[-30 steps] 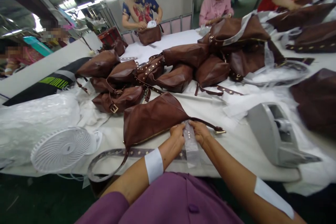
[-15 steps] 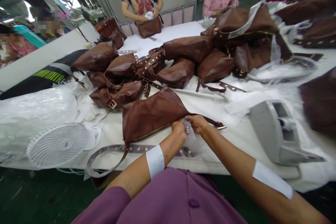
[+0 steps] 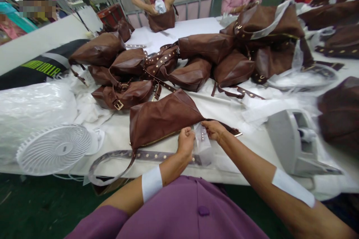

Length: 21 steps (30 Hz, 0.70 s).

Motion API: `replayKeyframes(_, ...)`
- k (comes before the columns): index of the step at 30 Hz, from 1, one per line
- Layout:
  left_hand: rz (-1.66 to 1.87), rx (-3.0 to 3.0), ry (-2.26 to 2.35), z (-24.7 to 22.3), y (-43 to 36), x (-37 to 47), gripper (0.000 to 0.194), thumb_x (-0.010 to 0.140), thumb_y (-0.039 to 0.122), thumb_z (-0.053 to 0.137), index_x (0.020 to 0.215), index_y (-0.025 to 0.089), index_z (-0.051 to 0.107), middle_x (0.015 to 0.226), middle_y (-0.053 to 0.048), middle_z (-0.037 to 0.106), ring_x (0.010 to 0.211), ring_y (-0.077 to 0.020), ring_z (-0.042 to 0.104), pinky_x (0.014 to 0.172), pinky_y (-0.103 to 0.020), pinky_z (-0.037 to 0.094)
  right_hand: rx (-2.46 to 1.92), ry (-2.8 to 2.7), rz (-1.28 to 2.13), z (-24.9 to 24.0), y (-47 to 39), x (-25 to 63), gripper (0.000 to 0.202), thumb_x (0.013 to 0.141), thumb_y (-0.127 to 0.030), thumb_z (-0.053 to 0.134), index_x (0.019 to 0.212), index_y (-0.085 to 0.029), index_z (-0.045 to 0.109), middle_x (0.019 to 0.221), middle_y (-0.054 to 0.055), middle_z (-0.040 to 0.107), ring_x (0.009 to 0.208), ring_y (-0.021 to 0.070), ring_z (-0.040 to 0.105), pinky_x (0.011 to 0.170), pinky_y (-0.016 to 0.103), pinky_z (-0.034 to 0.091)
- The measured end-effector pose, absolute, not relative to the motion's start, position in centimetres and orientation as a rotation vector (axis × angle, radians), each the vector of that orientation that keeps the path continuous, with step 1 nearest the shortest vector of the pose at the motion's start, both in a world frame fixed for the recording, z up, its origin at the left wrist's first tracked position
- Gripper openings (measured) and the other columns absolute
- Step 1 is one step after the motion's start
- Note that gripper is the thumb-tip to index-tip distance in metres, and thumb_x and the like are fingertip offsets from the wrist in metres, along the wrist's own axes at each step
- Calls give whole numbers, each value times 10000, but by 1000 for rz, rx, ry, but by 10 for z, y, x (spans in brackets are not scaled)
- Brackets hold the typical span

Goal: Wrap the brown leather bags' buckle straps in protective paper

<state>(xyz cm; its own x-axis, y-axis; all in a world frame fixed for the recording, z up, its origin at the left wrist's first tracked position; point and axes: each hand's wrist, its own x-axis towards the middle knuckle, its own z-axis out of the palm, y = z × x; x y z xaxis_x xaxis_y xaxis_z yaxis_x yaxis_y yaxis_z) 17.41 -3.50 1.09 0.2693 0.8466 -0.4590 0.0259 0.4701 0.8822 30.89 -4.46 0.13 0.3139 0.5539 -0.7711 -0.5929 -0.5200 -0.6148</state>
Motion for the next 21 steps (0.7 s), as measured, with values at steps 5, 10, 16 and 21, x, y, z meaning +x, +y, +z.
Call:
replayKeyframes(5,692,1494,1023,23,-35,168,289,732,146,543,985,197,671,934,-58,640,795,-143,565,776,-262,429,-1577,21,1389,4,-44,307,149,795,-102,535,657,-148,502,459,-11,523,364,97,465,374,210,391)
replayKeyframes(10,640,1122,1054,11,-33,200,234,672,146,577,891,136,660,846,-83,670,707,-145,595,662,-252,456,-1568,18,1392,6,-47,307,182,779,-132,578,629,-158,479,408,-34,467,327,68,393,332,171,315)
replayKeyframes(16,624,716,1123,3,-30,219,105,637,205,673,678,132,609,562,-17,581,497,-106,531,511,-222,403,-1514,24,1436,0,-48,312,193,797,-125,557,632,-165,465,400,-49,433,326,58,362,328,156,296)
replayKeyframes(21,567,597,1110,9,-27,229,197,816,315,606,851,122,619,801,-49,626,685,-135,591,631,-270,493,-1492,-10,1394,-4,-47,312,207,813,-96,518,641,-179,437,393,-62,418,329,58,354,349,155,326)
